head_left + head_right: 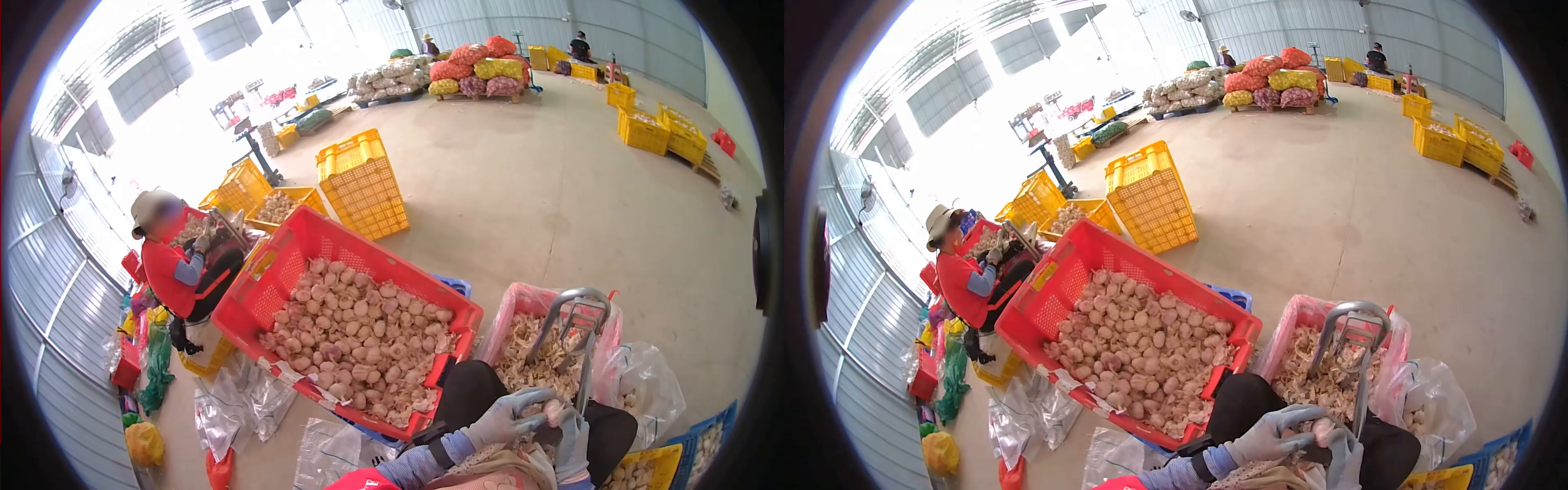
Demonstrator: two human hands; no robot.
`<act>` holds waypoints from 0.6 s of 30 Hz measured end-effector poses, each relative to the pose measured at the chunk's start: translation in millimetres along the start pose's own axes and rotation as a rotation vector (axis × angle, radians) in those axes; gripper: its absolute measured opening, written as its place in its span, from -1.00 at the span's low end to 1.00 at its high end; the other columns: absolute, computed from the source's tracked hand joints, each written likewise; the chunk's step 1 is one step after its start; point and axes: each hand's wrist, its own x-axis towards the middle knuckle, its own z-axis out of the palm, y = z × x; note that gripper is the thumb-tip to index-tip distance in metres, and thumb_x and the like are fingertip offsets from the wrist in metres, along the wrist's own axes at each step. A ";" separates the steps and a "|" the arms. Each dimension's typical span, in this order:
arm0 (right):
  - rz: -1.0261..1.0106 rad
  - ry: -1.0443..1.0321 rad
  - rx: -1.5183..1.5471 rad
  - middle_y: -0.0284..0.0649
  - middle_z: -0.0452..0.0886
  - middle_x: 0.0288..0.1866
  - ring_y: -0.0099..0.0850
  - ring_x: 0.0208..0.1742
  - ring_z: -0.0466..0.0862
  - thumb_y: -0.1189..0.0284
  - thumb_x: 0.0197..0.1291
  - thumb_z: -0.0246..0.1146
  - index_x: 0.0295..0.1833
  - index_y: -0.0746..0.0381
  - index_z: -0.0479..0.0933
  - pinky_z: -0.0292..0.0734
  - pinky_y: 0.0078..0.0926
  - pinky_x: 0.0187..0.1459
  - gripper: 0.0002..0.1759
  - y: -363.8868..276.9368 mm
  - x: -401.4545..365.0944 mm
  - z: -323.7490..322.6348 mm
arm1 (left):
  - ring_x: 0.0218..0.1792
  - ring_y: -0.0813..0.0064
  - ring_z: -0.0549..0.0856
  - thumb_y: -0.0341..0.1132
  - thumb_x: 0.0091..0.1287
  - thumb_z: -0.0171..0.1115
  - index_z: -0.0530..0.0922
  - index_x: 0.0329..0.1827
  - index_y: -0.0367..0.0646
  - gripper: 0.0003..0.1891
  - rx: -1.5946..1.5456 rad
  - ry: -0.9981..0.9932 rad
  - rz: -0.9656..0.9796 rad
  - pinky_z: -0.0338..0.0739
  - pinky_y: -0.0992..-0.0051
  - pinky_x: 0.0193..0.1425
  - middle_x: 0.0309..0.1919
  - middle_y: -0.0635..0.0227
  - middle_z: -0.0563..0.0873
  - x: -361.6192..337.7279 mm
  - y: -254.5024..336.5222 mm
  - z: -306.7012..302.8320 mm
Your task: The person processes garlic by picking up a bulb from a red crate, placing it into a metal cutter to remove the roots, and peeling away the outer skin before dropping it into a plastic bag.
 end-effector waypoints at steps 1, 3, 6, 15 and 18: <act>-0.049 0.023 0.020 -0.23 0.70 -0.18 -0.51 -0.24 0.69 -0.01 0.37 0.24 0.04 0.39 0.61 0.66 -0.57 -0.27 -0.41 -12.4 0.9 15.7 | 0.24 0.42 0.60 -0.27 0.30 0.42 0.44 0.40 -0.22 -0.38 -0.040 0.039 -0.023 0.47 0.38 0.36 0.22 0.22 0.63 -0.5 -0.8 4.5; -0.137 0.035 -0.038 -0.23 0.69 -0.06 -0.50 -0.19 0.70 0.04 0.30 0.34 0.20 0.40 0.55 0.68 -0.54 -0.24 -0.36 -13.5 5.6 17.4 | 0.24 0.47 0.57 -0.29 0.32 0.42 0.40 0.43 -0.23 -0.37 -0.279 0.058 -0.203 0.45 0.39 0.37 0.24 0.26 0.61 -4.1 10.1 17.9; -0.033 0.057 0.063 -0.24 0.70 -0.10 -0.50 -0.16 0.69 0.11 0.33 0.34 0.13 0.40 0.60 0.67 -0.55 -0.18 -0.45 -5.0 8.5 11.7 | 0.25 0.55 0.54 -0.32 0.33 0.42 0.36 0.46 -0.23 -0.34 -0.418 0.111 -0.233 0.45 0.41 0.38 0.23 0.33 0.59 -4.1 -11.8 23.6; -0.477 0.575 -0.406 -0.03 0.72 0.03 -0.31 -0.04 0.71 0.45 0.29 0.33 0.14 0.40 0.60 0.58 -0.48 0.00 -0.64 -4.4 37.1 -26.9 | 0.15 0.40 0.65 -0.51 0.31 0.32 0.34 0.45 -0.22 -0.37 -0.754 0.217 -0.251 0.59 0.31 0.28 0.17 0.26 0.60 8.7 -13.0 2.3; -0.141 0.267 -0.824 0.05 0.70 0.03 -0.09 -0.13 0.71 0.27 0.27 0.37 0.25 0.36 0.51 0.59 -0.42 -0.06 -0.46 15.6 55.9 -39.9 | 0.12 0.35 0.67 -0.50 0.31 0.33 0.32 0.48 -0.20 -0.35 -0.858 0.208 -0.283 0.61 0.30 0.24 0.16 0.24 0.61 17.1 -18.2 5.1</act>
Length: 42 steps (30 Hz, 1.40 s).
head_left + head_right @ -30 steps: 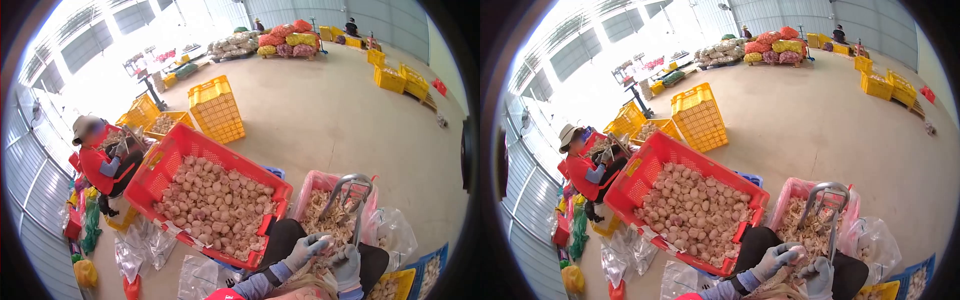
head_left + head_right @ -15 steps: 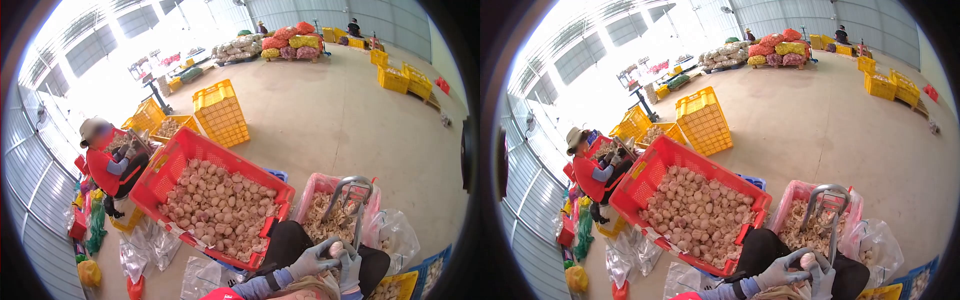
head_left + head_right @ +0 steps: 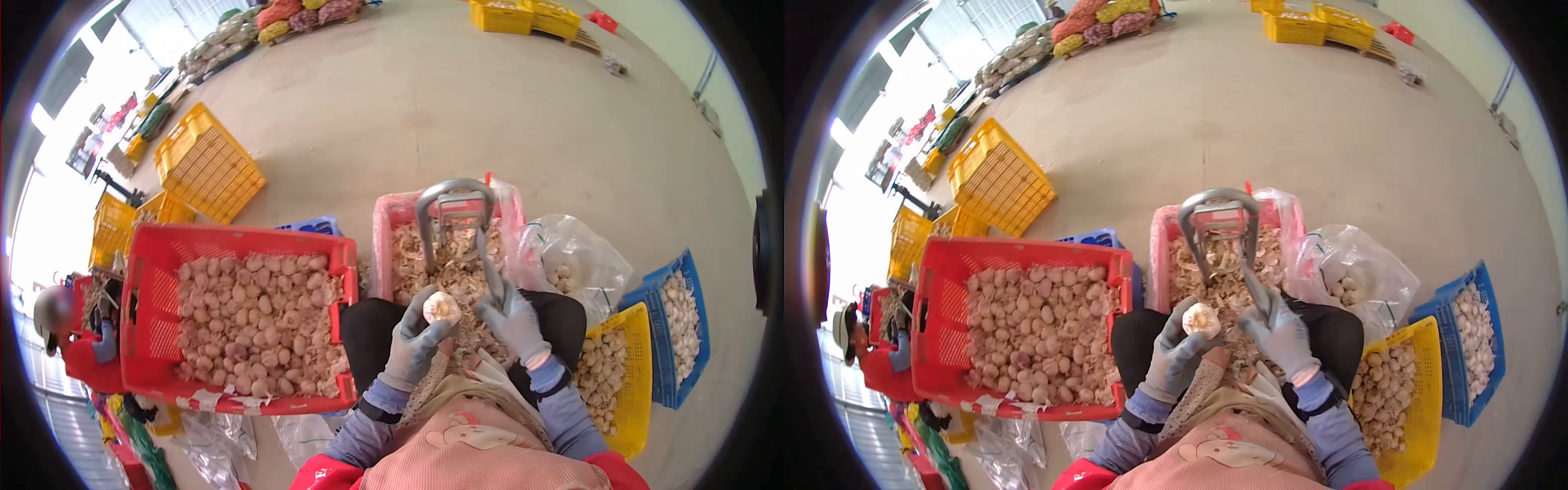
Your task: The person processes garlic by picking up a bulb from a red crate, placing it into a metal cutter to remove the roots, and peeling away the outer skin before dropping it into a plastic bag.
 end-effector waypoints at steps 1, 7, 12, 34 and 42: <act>0.044 -0.061 0.104 0.01 0.71 -0.03 -0.15 -0.18 0.71 0.27 0.28 0.37 0.24 0.37 0.50 0.59 -0.43 -0.11 -0.48 8.0 -1.0 -2.0 | 0.11 0.34 0.67 -0.49 0.31 0.34 0.31 0.48 -0.19 -0.34 -0.023 0.010 -0.011 0.62 0.30 0.22 0.15 0.24 0.61 5.4 -1.1 0.8; 0.357 -0.248 0.771 -0.33 0.64 -0.37 -0.64 -0.38 0.64 0.27 0.37 0.31 0.04 0.37 0.54 0.50 -0.67 -0.37 -0.63 -41.0 -16.0 -39.9 | -0.03 0.42 0.68 -0.42 0.36 0.30 0.34 0.47 -0.20 -0.40 0.030 0.029 -0.149 0.64 0.40 0.05 0.07 0.26 0.63 38.2 -5.3 5.1; 0.455 -0.332 0.771 -0.28 0.64 -0.29 -0.57 -0.35 0.67 0.34 0.40 0.28 0.06 0.40 0.53 0.56 -0.62 -0.30 -0.67 -50.5 -12.3 -52.3 | -0.15 0.51 0.69 -0.25 0.41 0.29 0.43 0.39 -0.23 -0.48 0.123 0.040 -0.168 0.65 0.42 0.01 -0.03 0.33 0.68 59.9 -4.7 20.0; -0.020 0.028 -0.256 0.01 0.71 -0.31 -0.02 -0.33 0.72 0.24 0.25 0.32 0.11 0.33 0.53 0.62 -0.18 -0.27 -0.55 -15.5 -9.3 -8.5 | -0.20 0.55 0.72 0.13 0.46 0.18 0.59 0.10 -0.22 -0.47 -0.058 0.089 -0.193 0.62 0.53 -0.05 -0.21 0.34 0.73 66.0 -36.5 4.4; -0.156 0.202 -0.107 0.10 0.58 0.18 0.04 0.10 0.63 0.41 0.27 0.24 0.33 0.34 0.44 0.56 -0.18 0.10 -0.48 -20.2 -18.4 -13.8 | -0.09 0.65 0.68 -0.21 0.35 0.32 0.51 0.31 -0.28 -0.48 0.100 0.028 -0.186 0.53 0.65 -0.08 0.01 0.35 0.72 34.7 0.9 8.5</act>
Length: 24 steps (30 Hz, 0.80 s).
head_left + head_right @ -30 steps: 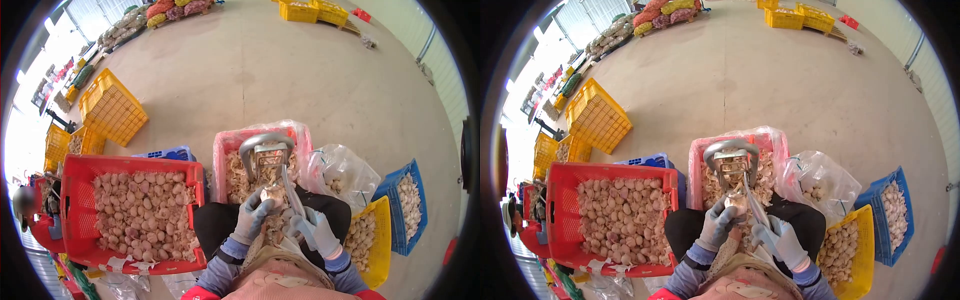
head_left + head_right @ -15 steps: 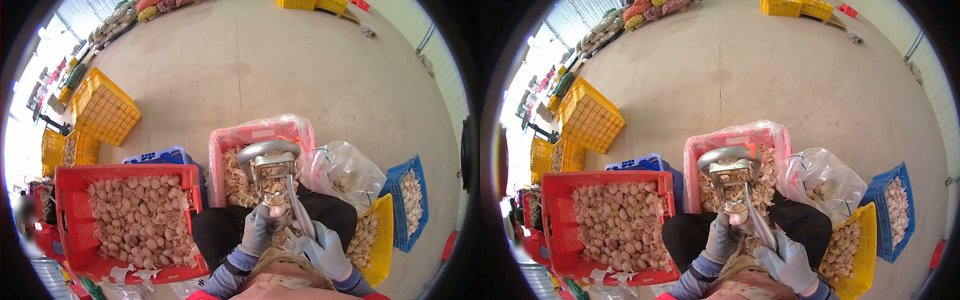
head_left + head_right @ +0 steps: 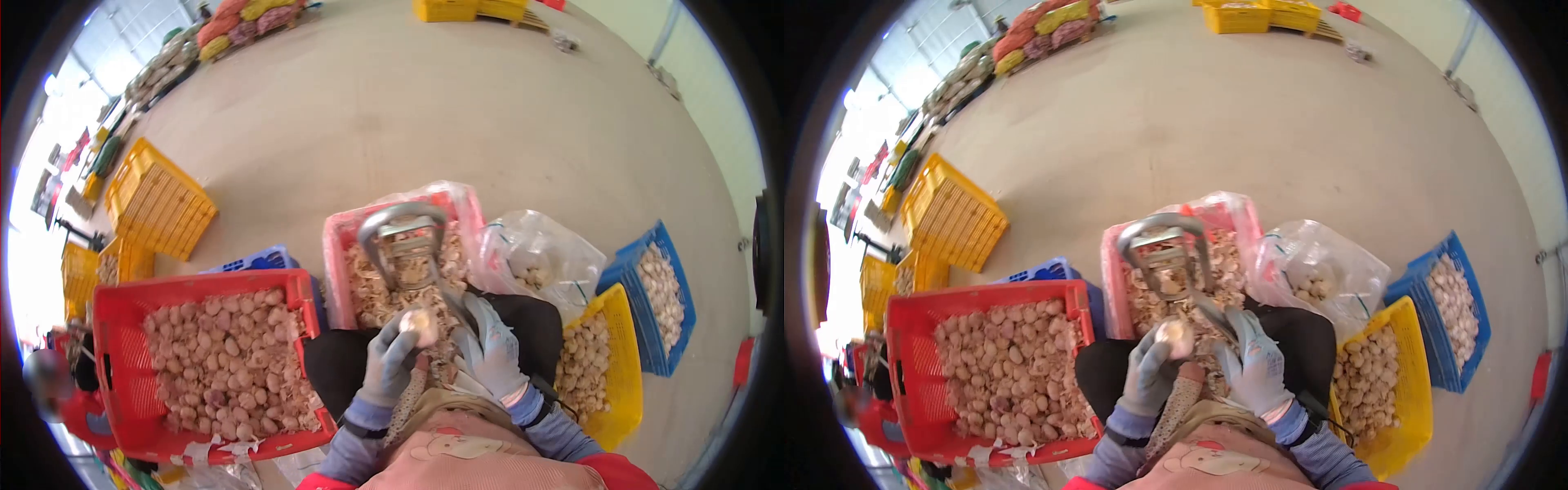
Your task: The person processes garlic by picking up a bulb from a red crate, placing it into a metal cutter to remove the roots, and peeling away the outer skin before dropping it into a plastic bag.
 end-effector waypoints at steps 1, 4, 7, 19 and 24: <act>0.008 0.015 0.054 0.10 0.56 0.22 0.05 0.12 0.62 0.45 0.26 0.23 0.33 0.35 0.44 0.55 -0.19 0.13 -0.48 1.6 -11.4 -8.4 | -0.12 0.68 0.66 -0.22 0.33 0.33 0.52 0.31 -0.28 -0.47 0.013 -0.063 0.040 0.50 0.69 -0.12 0.02 0.34 0.73 -9.6 1.3 2.5; 0.201 0.117 0.359 0.02 0.60 0.22 -0.16 0.16 0.65 0.57 0.28 0.17 0.31 0.38 0.45 0.52 -0.32 0.19 -0.53 4.5 -41.3 -29.7 | -0.10 0.61 0.67 -0.21 0.25 0.40 0.51 0.32 -0.33 -0.40 0.168 -0.195 0.091 0.54 0.62 -0.06 0.05 0.30 0.72 -15.8 1.0 20.1; 0.405 0.278 0.635 -0.07 0.65 0.15 -0.43 0.17 0.60 0.54 0.37 0.12 0.31 0.40 0.45 0.50 -0.49 0.17 -0.58 12.1 -57.6 -51.4 | -0.01 0.50 0.68 -0.24 0.23 0.45 0.45 0.35 -0.39 -0.34 0.447 -0.298 0.126 0.57 0.49 0.10 0.09 0.22 0.70 7.6 29.9 95.4; 0.328 0.171 0.717 -0.08 0.71 0.07 -0.45 0.07 0.64 0.46 0.49 0.03 0.26 0.41 0.48 0.52 -0.54 0.09 -0.64 20.3 -45.5 -68.5 | 0.03 0.59 0.66 -0.42 0.34 0.37 0.55 0.28 -0.33 -0.55 0.965 0.004 0.353 0.57 0.51 0.14 0.06 0.33 0.68 -32.9 49.8 37.6; 0.080 -0.144 0.531 -0.07 0.74 -0.08 -0.32 -0.03 0.72 0.42 0.43 0.16 0.14 0.45 0.56 0.57 -0.44 0.06 -0.67 23.1 -44.3 -26.5 | -0.02 0.58 0.70 -0.42 0.33 0.37 0.62 0.18 -0.32 -0.64 1.167 0.735 0.584 0.60 0.54 0.08 -0.03 0.31 0.75 -134.8 121.4 -91.7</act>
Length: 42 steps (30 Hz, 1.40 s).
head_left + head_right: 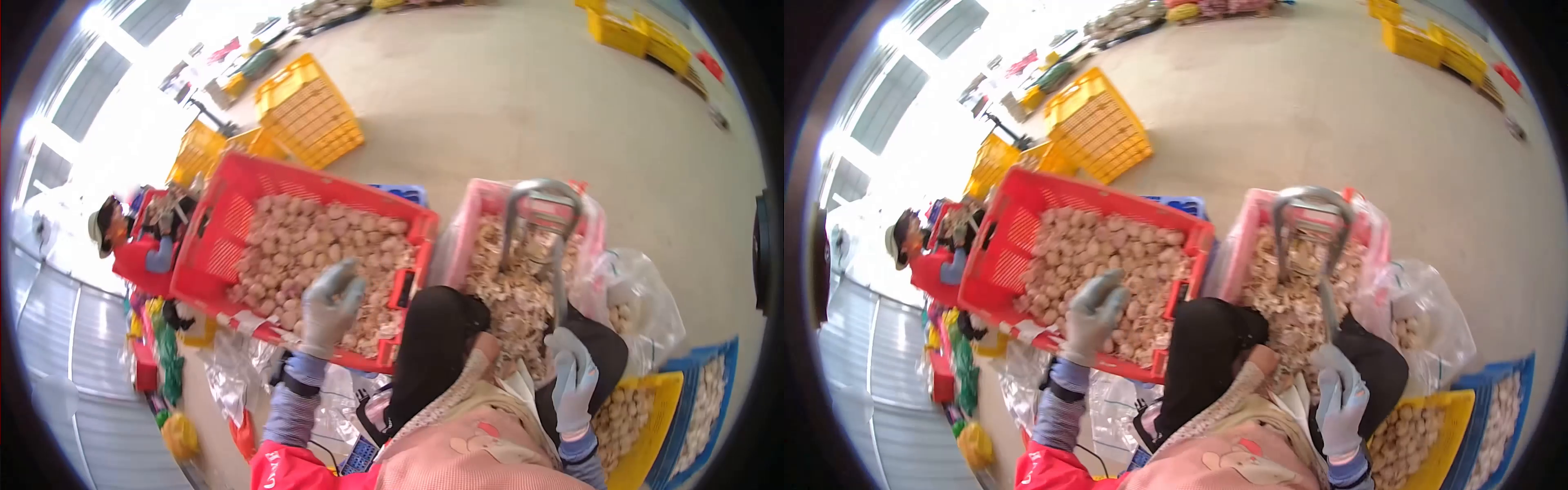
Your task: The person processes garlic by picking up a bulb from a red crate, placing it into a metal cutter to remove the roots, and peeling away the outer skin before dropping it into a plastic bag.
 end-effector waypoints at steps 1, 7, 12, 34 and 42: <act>0.006 -0.046 0.030 -0.07 0.74 -0.09 -0.32 -0.04 0.73 0.42 0.42 0.17 0.13 0.45 0.56 0.57 -0.45 0.05 -0.67 0.3 -0.3 10.1 | -0.06 0.55 0.72 -0.42 0.30 0.37 0.64 0.14 -0.29 -0.65 0.290 0.090 0.079 0.61 0.55 0.04 -0.04 0.25 0.76 6.3 -4.3 -39.4; 0.041 -0.247 0.068 -0.05 0.75 -0.08 -0.32 -0.04 0.74 0.44 0.39 0.23 0.16 0.42 0.56 0.60 -0.48 0.04 -0.66 -20.2 18.1 69.8 | 0.32 -0.07 0.45 -0.07 0.18 0.45 0.43 0.43 -0.09 -0.26 1.319 0.825 -0.005 0.35 0.13 0.43 0.30 -0.09 0.48 27.7 -86.7 -233.6; -0.087 -0.457 -0.152 -0.02 0.74 -0.01 -0.28 0.01 0.75 0.46 0.36 0.26 0.19 0.39 0.55 0.61 -0.41 0.06 -0.64 -59.7 60.2 135.5 | 0.29 -0.04 0.52 0.06 0.13 0.46 0.35 0.49 -0.04 -0.14 1.177 0.612 -0.173 0.42 0.09 0.35 0.26 -0.04 0.55 90.7 -117.5 -311.7; 0.105 -0.191 -0.238 -0.02 0.75 -0.12 -0.18 -0.10 0.75 0.47 0.27 0.27 0.05 0.39 0.61 0.60 -0.35 -0.01 -0.71 -0.3 19.0 49.7 | -0.08 0.10 0.78 -0.04 -0.03 0.55 0.50 0.25 -0.15 -0.24 1.359 0.422 -0.272 0.64 0.13 0.00 -0.11 0.04 0.77 130.2 -9.0 -253.7; 0.469 -0.254 0.159 -0.09 0.75 -0.04 -0.42 -0.06 0.74 0.53 0.32 0.21 0.13 0.38 0.59 0.61 -0.49 0.02 -0.70 -6.4 -3.7 61.5 | -0.14 0.09 0.77 -0.08 -0.02 0.56 0.62 0.08 -0.24 -0.37 1.093 0.175 -0.506 0.62 0.19 -0.03 -0.21 0.06 0.78 164.9 -68.1 -313.1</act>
